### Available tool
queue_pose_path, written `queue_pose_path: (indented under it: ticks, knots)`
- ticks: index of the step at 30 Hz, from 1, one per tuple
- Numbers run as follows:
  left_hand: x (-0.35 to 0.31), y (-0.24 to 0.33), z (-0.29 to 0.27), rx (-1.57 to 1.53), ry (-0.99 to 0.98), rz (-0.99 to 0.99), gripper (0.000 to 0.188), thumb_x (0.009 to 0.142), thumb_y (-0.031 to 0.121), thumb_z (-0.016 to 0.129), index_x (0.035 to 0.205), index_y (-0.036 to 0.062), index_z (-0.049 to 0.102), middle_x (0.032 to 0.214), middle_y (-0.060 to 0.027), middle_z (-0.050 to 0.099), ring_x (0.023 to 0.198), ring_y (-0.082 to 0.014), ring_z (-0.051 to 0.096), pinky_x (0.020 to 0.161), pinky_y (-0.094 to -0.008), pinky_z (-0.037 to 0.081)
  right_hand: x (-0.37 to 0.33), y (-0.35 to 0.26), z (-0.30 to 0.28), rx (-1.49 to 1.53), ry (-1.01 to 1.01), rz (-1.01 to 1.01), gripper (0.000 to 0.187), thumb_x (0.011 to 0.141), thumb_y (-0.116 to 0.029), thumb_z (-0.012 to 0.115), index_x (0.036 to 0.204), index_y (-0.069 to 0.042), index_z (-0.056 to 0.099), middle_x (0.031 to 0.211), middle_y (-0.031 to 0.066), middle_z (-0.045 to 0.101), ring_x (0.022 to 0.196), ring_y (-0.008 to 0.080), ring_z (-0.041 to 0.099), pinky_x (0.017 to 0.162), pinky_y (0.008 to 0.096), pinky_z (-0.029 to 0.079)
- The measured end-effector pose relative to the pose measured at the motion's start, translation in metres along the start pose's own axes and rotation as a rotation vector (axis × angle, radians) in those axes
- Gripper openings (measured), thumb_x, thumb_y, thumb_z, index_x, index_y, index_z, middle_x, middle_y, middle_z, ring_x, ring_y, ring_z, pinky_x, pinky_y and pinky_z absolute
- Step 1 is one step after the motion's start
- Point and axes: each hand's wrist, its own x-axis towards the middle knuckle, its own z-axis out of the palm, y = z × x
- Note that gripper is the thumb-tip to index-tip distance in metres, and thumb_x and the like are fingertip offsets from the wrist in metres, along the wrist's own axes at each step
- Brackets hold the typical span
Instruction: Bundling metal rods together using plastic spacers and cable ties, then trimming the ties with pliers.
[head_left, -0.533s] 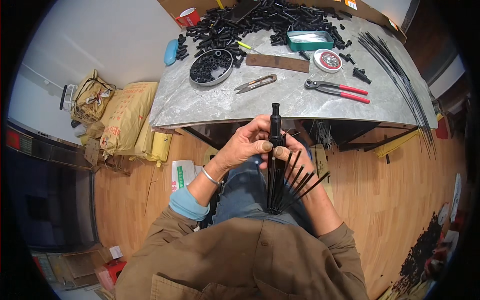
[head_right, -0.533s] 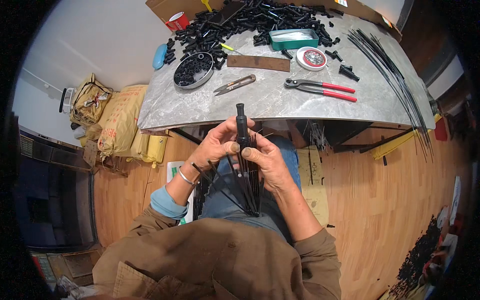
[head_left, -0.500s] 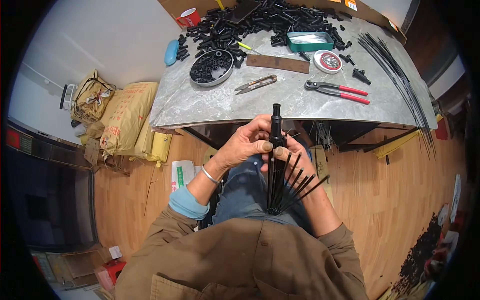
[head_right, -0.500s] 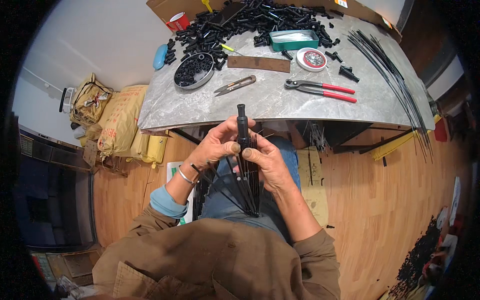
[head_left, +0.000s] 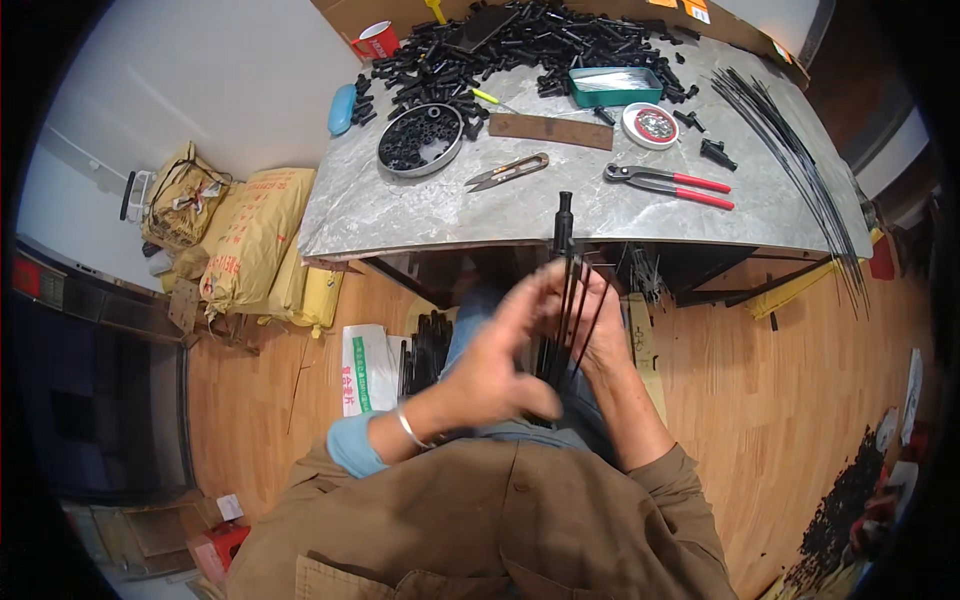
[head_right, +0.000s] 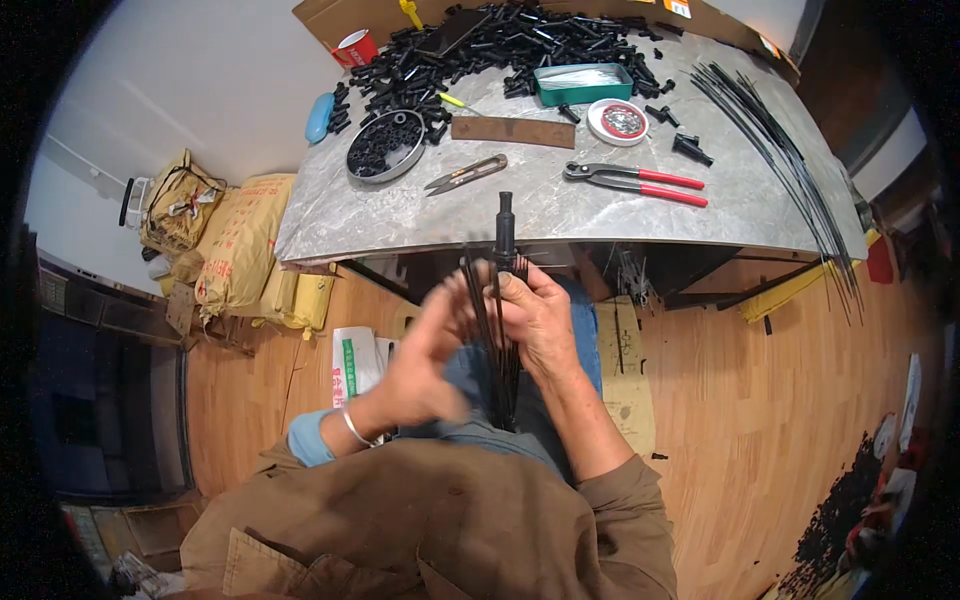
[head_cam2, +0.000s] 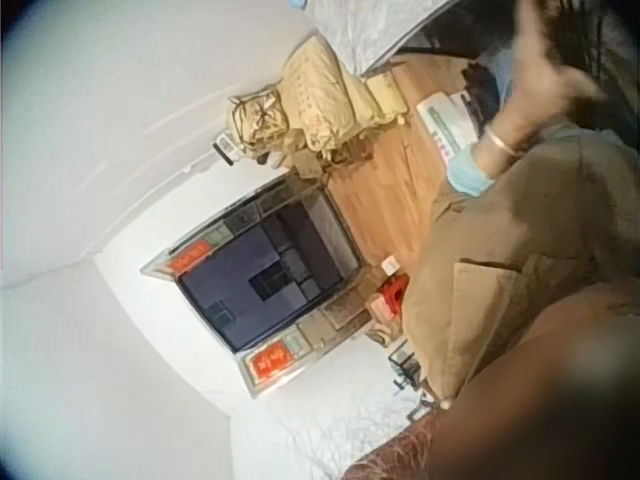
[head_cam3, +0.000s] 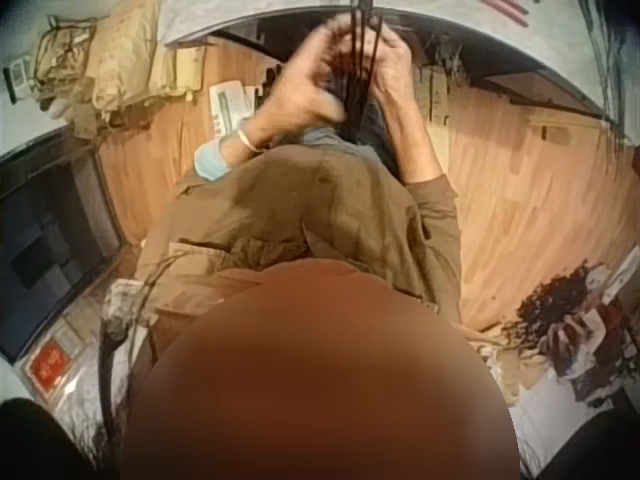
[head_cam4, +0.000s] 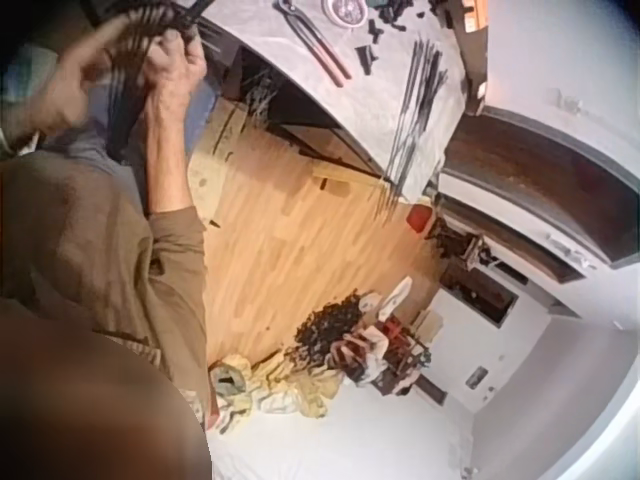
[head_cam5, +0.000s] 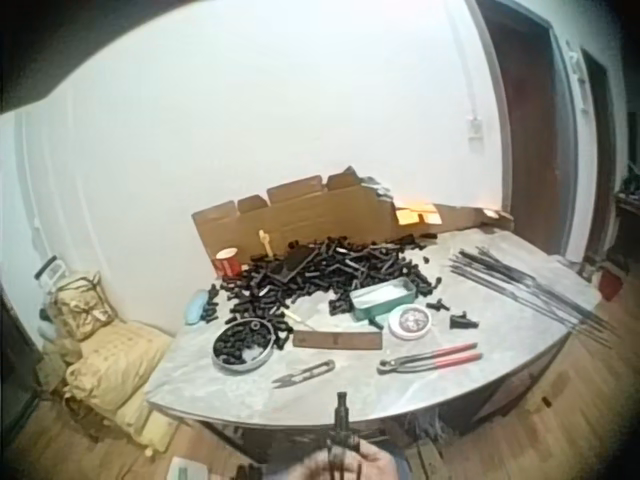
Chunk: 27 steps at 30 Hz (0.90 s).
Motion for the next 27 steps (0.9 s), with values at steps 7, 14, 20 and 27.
queue_pose_path:
  ticks: [7,14,20,27]
  knots:
    - [0.04,-0.024,-0.019,0.204,0.578,-0.229,0.034,0.086,0.013,0.067,0.114,-0.0031,0.056,0.081,-0.002,0.063,0.064,-0.0053,0.054,0.057,-0.0201,0.046,0.009,0.011,0.026,-0.224,0.175,-0.19,0.022,0.087,-0.008,0.066,0.107,0.0,0.062,0.087,0.0014,0.064,0.07,0.008,0.058,0.063,0.0214,0.048]
    - [0.044,-0.029,-0.035,0.184,0.4,-0.398,0.035,0.086,0.015,0.069,0.115,-0.0034,0.06,0.09,-0.0034,0.065,0.072,-0.0071,0.058,0.062,-0.0206,0.049,0.018,0.025,0.02,-0.55,0.123,-0.529,0.024,0.088,-0.008,0.065,0.11,0.002,0.063,0.098,-0.0006,0.061,0.086,0.0084,0.055,0.079,0.0214,0.044]
    - [0.045,-0.028,-0.024,0.239,0.429,-0.315,0.03,0.086,0.016,0.07,0.108,-0.0029,0.064,0.089,-0.0017,0.067,0.079,-0.0053,0.057,0.071,-0.0212,0.049,0.012,0.011,0.02,-0.616,0.11,-0.562,0.026,0.084,-0.006,0.068,0.107,0.003,0.062,0.096,0.0042,0.059,0.086,0.0116,0.055,0.077,0.0247,0.046]
    - [0.047,-0.042,-0.01,0.274,0.456,-0.235,0.029,0.086,0.015,0.07,0.108,-0.0023,0.064,0.089,0.0006,0.064,0.078,-0.0047,0.056,0.069,-0.0201,0.048,0.008,-0.01,-0.007,-0.706,0.097,-0.301,0.02,0.081,-0.014,0.074,0.078,0.0,0.061,0.067,-0.0039,0.055,0.061,0.0051,0.045,0.055,0.022,0.04]
